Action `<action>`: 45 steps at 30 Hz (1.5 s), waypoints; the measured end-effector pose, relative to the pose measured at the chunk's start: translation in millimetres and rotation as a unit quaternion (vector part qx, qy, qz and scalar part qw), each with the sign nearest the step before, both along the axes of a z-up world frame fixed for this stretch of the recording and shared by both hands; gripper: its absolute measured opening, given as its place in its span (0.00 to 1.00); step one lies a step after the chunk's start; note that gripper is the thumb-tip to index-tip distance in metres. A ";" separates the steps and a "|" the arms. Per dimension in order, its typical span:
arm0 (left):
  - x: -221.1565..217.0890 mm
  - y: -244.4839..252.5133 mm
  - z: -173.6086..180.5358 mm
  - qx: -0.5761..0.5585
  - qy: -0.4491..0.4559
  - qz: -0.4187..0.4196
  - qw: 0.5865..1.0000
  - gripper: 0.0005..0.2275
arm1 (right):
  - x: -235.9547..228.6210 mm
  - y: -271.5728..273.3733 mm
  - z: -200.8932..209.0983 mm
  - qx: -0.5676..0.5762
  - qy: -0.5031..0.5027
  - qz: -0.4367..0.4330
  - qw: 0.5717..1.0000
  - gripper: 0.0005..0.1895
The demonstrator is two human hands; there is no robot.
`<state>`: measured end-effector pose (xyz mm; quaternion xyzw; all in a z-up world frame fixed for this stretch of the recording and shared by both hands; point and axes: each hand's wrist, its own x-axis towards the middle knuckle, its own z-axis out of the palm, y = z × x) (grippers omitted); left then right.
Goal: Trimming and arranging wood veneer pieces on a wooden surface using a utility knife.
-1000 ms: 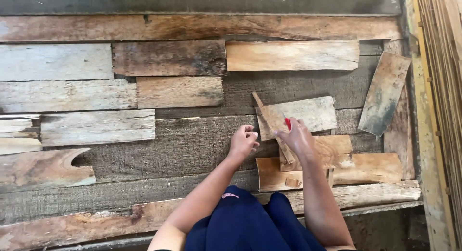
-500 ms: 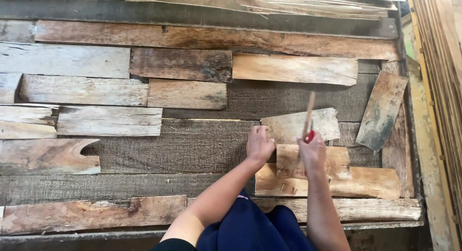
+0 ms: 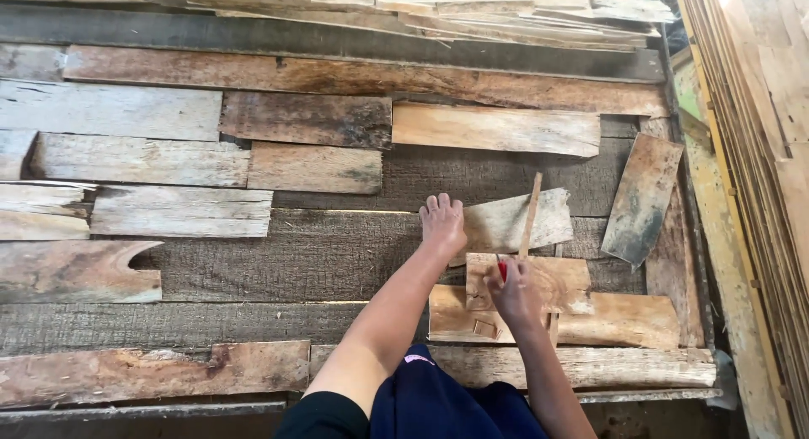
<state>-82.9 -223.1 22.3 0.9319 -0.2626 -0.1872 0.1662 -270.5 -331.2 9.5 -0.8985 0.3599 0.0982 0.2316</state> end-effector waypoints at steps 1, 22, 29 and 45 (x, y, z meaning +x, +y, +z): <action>3.0 -1.5 1.7 -0.017 0.015 0.011 1.000 0.20 | -3.0 -1.2 -9.6 -0.026 -0.013 0.013 0.999 0.24; -130.4 216.5 13.6 -0.523 0.312 0.466 0.642 0.14 | 47.0 86.7 69.3 0.321 -0.148 0.007 0.935 0.22; -160.4 281.3 -32.1 -0.295 0.315 0.437 0.789 0.13 | 65.7 168.6 33.8 0.361 -0.079 0.104 0.923 0.25; -104.5 301.4 12.8 -0.088 0.175 0.192 0.962 0.12 | 87.8 210.9 104.1 0.111 0.047 0.114 0.986 0.21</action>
